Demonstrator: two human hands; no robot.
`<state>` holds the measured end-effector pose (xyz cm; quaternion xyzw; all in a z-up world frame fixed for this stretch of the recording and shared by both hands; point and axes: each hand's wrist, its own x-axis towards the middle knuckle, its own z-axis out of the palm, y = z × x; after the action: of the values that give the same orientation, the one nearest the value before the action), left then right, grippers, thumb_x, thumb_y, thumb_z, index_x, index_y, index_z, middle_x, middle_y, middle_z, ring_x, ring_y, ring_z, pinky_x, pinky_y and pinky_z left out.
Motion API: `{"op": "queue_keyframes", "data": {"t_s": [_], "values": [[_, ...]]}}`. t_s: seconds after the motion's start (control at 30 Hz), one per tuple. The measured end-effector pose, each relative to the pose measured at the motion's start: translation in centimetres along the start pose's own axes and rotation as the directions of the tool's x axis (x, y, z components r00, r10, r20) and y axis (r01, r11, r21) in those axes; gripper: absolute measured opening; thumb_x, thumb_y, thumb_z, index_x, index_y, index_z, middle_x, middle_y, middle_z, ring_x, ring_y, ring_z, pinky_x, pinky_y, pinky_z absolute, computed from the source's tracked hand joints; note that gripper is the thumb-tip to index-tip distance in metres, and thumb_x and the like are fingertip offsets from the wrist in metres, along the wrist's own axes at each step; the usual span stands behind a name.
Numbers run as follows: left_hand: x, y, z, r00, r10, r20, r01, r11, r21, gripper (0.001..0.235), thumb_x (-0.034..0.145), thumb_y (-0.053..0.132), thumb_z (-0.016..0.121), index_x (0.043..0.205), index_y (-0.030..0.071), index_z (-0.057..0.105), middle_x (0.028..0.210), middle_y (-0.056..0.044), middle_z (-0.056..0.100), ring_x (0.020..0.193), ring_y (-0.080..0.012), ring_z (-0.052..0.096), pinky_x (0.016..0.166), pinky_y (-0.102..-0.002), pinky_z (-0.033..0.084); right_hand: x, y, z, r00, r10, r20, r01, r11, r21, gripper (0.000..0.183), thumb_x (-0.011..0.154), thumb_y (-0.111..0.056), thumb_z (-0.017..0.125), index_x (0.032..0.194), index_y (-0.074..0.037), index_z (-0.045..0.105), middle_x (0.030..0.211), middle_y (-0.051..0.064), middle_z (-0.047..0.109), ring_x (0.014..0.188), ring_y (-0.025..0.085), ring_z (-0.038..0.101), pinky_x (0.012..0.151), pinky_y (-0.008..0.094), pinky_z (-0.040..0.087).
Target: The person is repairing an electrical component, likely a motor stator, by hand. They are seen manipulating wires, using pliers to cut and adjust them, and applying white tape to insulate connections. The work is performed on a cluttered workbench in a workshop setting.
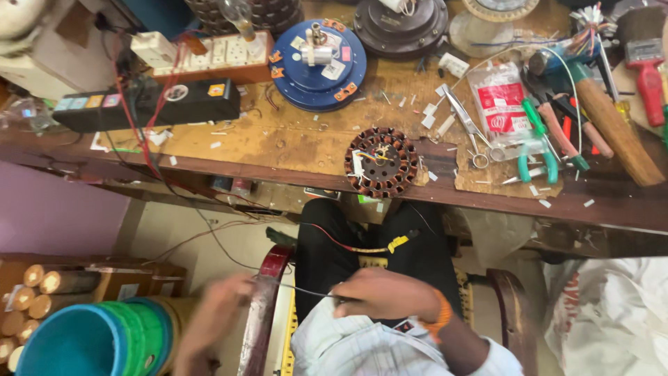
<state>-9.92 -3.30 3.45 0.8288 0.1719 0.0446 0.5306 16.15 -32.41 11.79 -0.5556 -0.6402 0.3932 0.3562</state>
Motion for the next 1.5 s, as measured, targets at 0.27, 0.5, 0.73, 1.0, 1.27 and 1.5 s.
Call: {"op": "queue_keyframes", "data": {"t_s": [0.27,0.5,0.73,1.0,1.27,1.5], "values": [[-1.7,-6.1,-7.1,0.962,-0.023,-0.272,-0.051,0.964,-0.262,0.04,0.112,0.031,0.041,0.092,0.0,0.055,0.077,-0.01,0.06,0.068,-0.0157,0.056,0.064,-0.03,0.046,-8.4,1.2,-2.1,0.944,0.143,-0.296,-0.104,0.984,0.146,0.024,0.106,-0.022,0.052,0.109,-0.003,0.068,0.091,0.01,0.075,0.075,0.027,0.071,0.07,0.037,0.055],[-1.0,-8.6,-7.0,0.97,-0.116,-0.214,0.06,0.966,-0.253,0.04,0.117,0.031,0.042,0.096,-0.001,0.055,0.078,-0.014,0.061,0.069,-0.0214,0.061,0.068,-0.032,0.049,-9.8,3.5,1.6,0.834,0.502,-0.228,-0.429,0.851,0.304,0.02,0.098,-0.021,0.064,0.102,-0.004,0.075,0.075,0.006,0.075,0.066,0.012,0.068,0.061,0.03,0.054],[1.9,3.9,-0.2,0.903,0.331,-0.275,-0.044,0.707,0.706,0.037,0.084,0.008,0.065,0.122,0.005,0.065,0.123,-0.014,0.069,0.115,-0.033,0.063,0.098,-0.046,0.046,-10.5,5.0,3.1,0.499,0.698,-0.514,-0.664,0.689,0.291,0.016,0.088,-0.02,0.074,0.097,-0.007,0.08,0.071,0.008,0.076,0.06,0.015,0.07,0.06,0.03,0.054],[9.5,14.5,17.4,0.893,0.36,0.271,-0.406,0.904,0.137,0.037,0.09,0.03,0.074,0.115,0.004,0.069,0.112,-0.014,0.07,0.107,-0.0332,0.064,0.091,-0.044,0.05,-9.6,3.1,3.1,0.632,0.453,-0.63,-0.498,0.859,0.118,0.031,0.086,-0.01,0.068,0.117,-0.007,0.07,0.084,0.009,0.077,0.066,0.019,0.074,0.061,0.031,0.056],[11.0,15.6,21.8,0.788,0.527,0.318,-0.592,0.79,0.161,0.021,0.093,0.027,0.071,0.095,0.006,0.068,0.093,-0.009,0.061,0.094,-0.0307,0.057,0.081,-0.044,0.05,-12.6,3.2,4.1,0.483,0.438,-0.758,-0.576,0.811,0.102,0.011,0.09,-0.012,0.07,0.096,-0.003,0.071,0.075,0.01,0.072,0.061,0.015,0.071,0.057,0.031,0.055],[10.8,14.6,23.0,0.766,0.564,0.308,-0.62,0.775,0.125,0.014,0.095,0.026,0.07,0.095,0.012,0.07,0.087,-0.001,0.061,0.085,-0.0216,0.064,0.072,-0.039,0.047,-14.0,3.9,4.6,0.519,0.347,-0.781,-0.523,0.852,0.031,0.006,0.09,-0.006,0.073,0.092,-0.002,0.07,0.071,0.008,0.069,0.061,0.015,0.068,0.056,0.03,0.049]]}}
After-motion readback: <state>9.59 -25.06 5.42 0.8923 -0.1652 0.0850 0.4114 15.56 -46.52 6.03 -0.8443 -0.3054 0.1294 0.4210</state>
